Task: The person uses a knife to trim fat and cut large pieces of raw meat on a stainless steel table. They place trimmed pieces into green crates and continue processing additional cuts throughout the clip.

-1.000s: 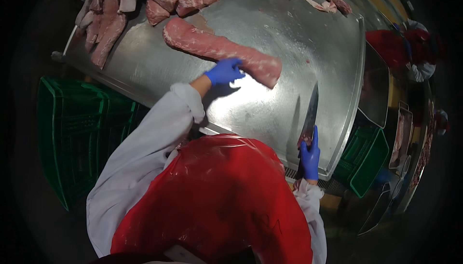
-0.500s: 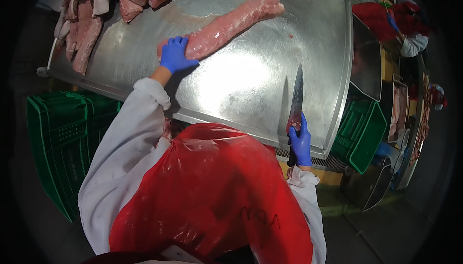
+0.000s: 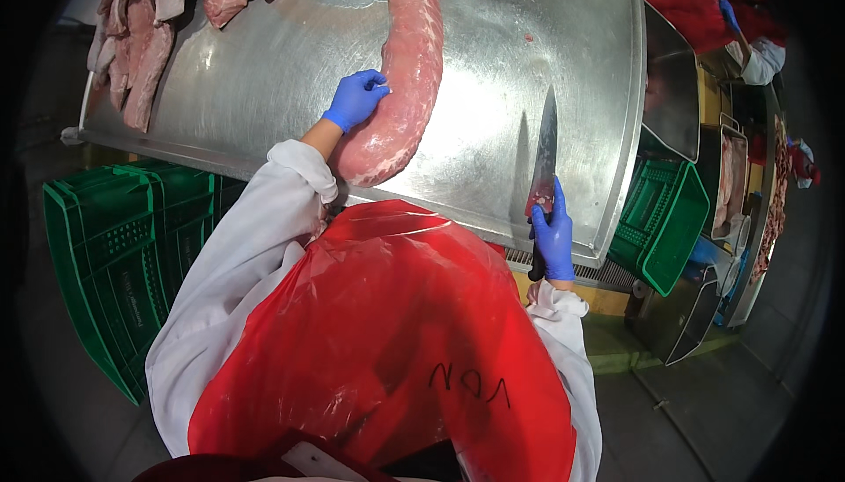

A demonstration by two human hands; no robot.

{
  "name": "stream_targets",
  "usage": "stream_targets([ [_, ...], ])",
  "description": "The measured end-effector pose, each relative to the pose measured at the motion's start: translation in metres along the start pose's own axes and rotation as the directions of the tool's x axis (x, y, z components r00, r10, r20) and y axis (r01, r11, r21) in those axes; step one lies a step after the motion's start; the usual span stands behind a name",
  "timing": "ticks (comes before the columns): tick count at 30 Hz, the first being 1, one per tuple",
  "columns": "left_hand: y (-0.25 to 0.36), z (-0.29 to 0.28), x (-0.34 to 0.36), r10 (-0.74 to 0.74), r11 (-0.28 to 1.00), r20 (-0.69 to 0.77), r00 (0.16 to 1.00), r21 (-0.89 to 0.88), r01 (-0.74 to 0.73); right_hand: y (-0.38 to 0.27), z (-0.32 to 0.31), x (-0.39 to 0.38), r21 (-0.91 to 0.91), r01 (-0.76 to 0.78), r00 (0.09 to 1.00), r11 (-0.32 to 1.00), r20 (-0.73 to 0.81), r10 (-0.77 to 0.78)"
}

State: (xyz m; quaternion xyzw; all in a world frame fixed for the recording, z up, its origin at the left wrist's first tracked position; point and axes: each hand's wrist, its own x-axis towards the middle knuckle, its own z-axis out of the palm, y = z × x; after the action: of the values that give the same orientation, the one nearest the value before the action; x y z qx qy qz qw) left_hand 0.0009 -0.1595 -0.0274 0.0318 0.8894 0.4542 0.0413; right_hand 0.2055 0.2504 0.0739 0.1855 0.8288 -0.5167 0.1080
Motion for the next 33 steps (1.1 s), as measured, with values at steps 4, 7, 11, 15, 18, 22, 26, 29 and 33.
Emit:
stream_targets([
  [4,-0.009,0.001,0.006,-0.102,0.99,0.091,0.991,-0.087,0.11,0.002,0.003,-0.001,-0.007,0.0,1.0,1.0,0.025,0.0],
  [7,-0.005,0.003,0.006,0.001,0.989,0.072,0.997,-0.145,0.01,0.004,0.006,0.003,-0.005,0.01,0.999,1.0,0.049,-0.01],
  [11,-0.012,-0.007,0.005,-0.103,0.957,0.218,0.971,-0.244,0.156,-0.001,0.012,0.017,-0.048,0.065,0.991,0.997,0.117,-0.059],
  [15,-0.005,-0.065,-0.04,-0.225,0.835,0.211,0.951,-0.461,0.3,-0.014,0.022,0.029,-0.051,0.118,0.983,0.992,0.147,-0.109],
  [18,-0.034,-0.105,-0.081,-0.308,0.839,0.106,0.946,-0.439,0.322,-0.021,0.036,0.039,-0.026,0.132,0.974,0.991,0.188,-0.125],
  [22,-0.038,-0.079,-0.07,-0.185,0.958,-0.028,0.982,-0.227,0.174,-0.032,0.068,0.061,-0.045,0.183,0.948,0.982,0.274,-0.164],
  [26,-0.012,-0.018,-0.017,-0.168,0.981,-0.014,0.986,-0.096,0.166,-0.067,0.109,0.096,-0.046,0.213,0.911,0.976,0.369,-0.181],
  [29,-0.015,-0.004,0.003,-0.125,0.987,0.041,0.991,0.108,0.12,-0.085,0.142,0.124,-0.048,0.214,0.906,0.976,0.384,-0.18],
  [33,-0.02,-0.007,0.008,-0.118,0.986,0.071,0.99,0.128,0.108,-0.096,0.182,0.153,-0.092,0.279,0.91,0.956,0.343,-0.233],
])
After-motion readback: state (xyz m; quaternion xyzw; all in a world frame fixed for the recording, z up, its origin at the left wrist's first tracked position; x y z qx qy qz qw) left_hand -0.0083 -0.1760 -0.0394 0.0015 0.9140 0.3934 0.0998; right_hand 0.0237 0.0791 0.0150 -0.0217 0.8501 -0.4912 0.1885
